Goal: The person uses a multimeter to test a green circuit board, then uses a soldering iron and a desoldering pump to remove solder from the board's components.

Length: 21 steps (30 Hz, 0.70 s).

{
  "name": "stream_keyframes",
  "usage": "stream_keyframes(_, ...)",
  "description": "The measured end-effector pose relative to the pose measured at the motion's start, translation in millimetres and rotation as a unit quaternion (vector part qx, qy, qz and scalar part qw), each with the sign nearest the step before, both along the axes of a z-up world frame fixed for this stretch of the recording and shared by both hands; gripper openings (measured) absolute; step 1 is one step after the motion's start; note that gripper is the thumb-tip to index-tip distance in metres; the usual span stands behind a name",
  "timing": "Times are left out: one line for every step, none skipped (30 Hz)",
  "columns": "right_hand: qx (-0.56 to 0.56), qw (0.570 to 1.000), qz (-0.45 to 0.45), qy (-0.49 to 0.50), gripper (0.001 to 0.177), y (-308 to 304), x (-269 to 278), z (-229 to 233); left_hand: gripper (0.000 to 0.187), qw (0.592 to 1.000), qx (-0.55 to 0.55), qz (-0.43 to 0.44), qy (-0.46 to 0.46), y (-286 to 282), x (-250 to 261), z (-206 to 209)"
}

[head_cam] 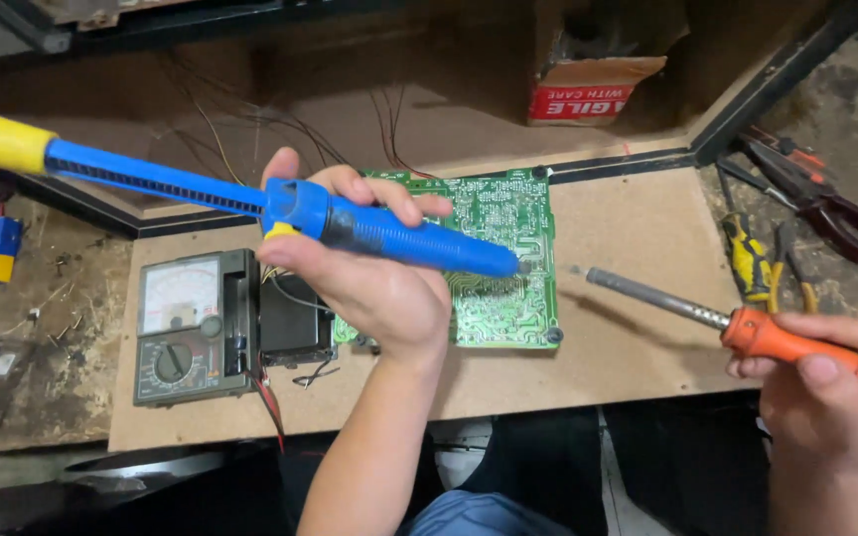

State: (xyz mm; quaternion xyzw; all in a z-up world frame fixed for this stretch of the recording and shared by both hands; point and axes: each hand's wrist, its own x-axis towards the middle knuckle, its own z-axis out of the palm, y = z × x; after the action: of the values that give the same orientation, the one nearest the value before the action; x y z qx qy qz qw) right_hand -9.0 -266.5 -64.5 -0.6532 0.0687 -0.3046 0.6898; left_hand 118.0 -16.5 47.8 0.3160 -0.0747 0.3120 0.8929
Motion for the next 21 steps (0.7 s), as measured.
stream_keyframes(-0.035,0.999,0.02,-0.002,0.038,-4,1,-2,0.057,1.0,-0.009,-0.002,0.008,-2,2,-1)
stream_keyframes(-0.069,0.997,0.041,-0.004,0.035,-8,2,-5,0.061,1.0,-0.018,-0.003,0.016,-3,4,-2)
stream_keyframes(-0.068,0.997,0.041,-0.001,0.035,-8,3,-4,0.061,1.0,-0.016,-0.003,0.02,-5,7,-3)
stream_keyframes(-0.073,0.996,0.047,0.013,0.035,-8,4,-3,0.061,1.0,-0.015,-0.002,0.016,-6,9,-4)
stream_keyframes(-0.08,0.995,0.054,0.025,0.036,-9,6,-2,0.061,1.0,-0.015,0.0,0.011,-8,12,-5)
stream_keyframes(-0.079,0.995,0.054,0.027,0.036,-9,7,-4,0.061,1.0,-0.014,0.0,0.013,-10,14,-6)
stream_keyframes(-0.061,0.996,0.054,0.028,0.036,-9,8,-6,0.061,1.0,-0.016,-0.006,0.019,-11,16,-7)
stream_keyframes(-0.044,0.997,0.055,0.029,0.036,-9,8,-8,0.062,0.999,-0.018,-0.012,0.025,-12,18,-8)
stream_keyframes(-0.044,0.997,0.056,0.032,0.036,-9,8,-7,0.062,0.999,-0.018,-0.011,0.029,-13,19,-9)
stream_keyframes(-0.089,0.993,0.06,0.056,0.035,-8,7,-6,0.061,1.0,-0.016,-0.02,0.018,-13,20,-11)
stream_keyframes(-0.134,0.986,0.064,0.079,0.033,-8,6,-4,0.061,0.999,-0.015,-0.028,0.008,-13,20,-12)
stream_keyframes(-0.134,0.985,0.066,0.083,0.033,-8,5,-10,0.061,0.999,-0.015,-0.027,0.011,-13,21,-13)
stream_keyframes(-0.09,0.992,0.04,0.084,0.038,-8,4,-16,0.063,0.999,-0.014,-0.026,0.013,-13,21,-14)
stream_keyframes(-0.045,0.995,0.013,0.086,0.042,-7,2,-21,0.065,0.999,-0.014,-0.025,0.015,-13,20,-15)
stream_keyframes(-0.045,0.995,0.014,0.087,0.042,-11,3,-26,0.065,1.0,-0.013,-0.024,0.016,-13,21,-15)
stream_keyframes(-0.058,0.996,0.019,0.071,0.04,-14,3,-31,0.065,1.0,-0.012,-0.024,0.013,-13,22,-16)
stream_keyframes(-0.07,0.996,0.022,0.055,0.039,-18,3,-36,0.064,1.0,-0.011,-0.027,0.009,-13,22,-16)
stream_keyframes(-0.07,0.996,0.021,0.055,0.039,-6,4,-26,0.064,1.0,-0.011,-0.027,0.009,-14,22,-16)
stream_keyframes(-0.119,0.991,-0.009,0.054,0.038,5,5,-15,0.063,1.0,-0.002,-0.024,0.01,-14,23,-17)
stream_keyframes(-0.167,0.984,-0.04,0.054,0.038,17,6,-4,0.062,1.0,0.008,-0.02,0.011,-15,23,-16)
stream_keyframes(-0.167,0.984,-0.042,0.052,0.038,24,8,8,0.062,1.0,0.008,-0.023,0.009,-16,23,-17)
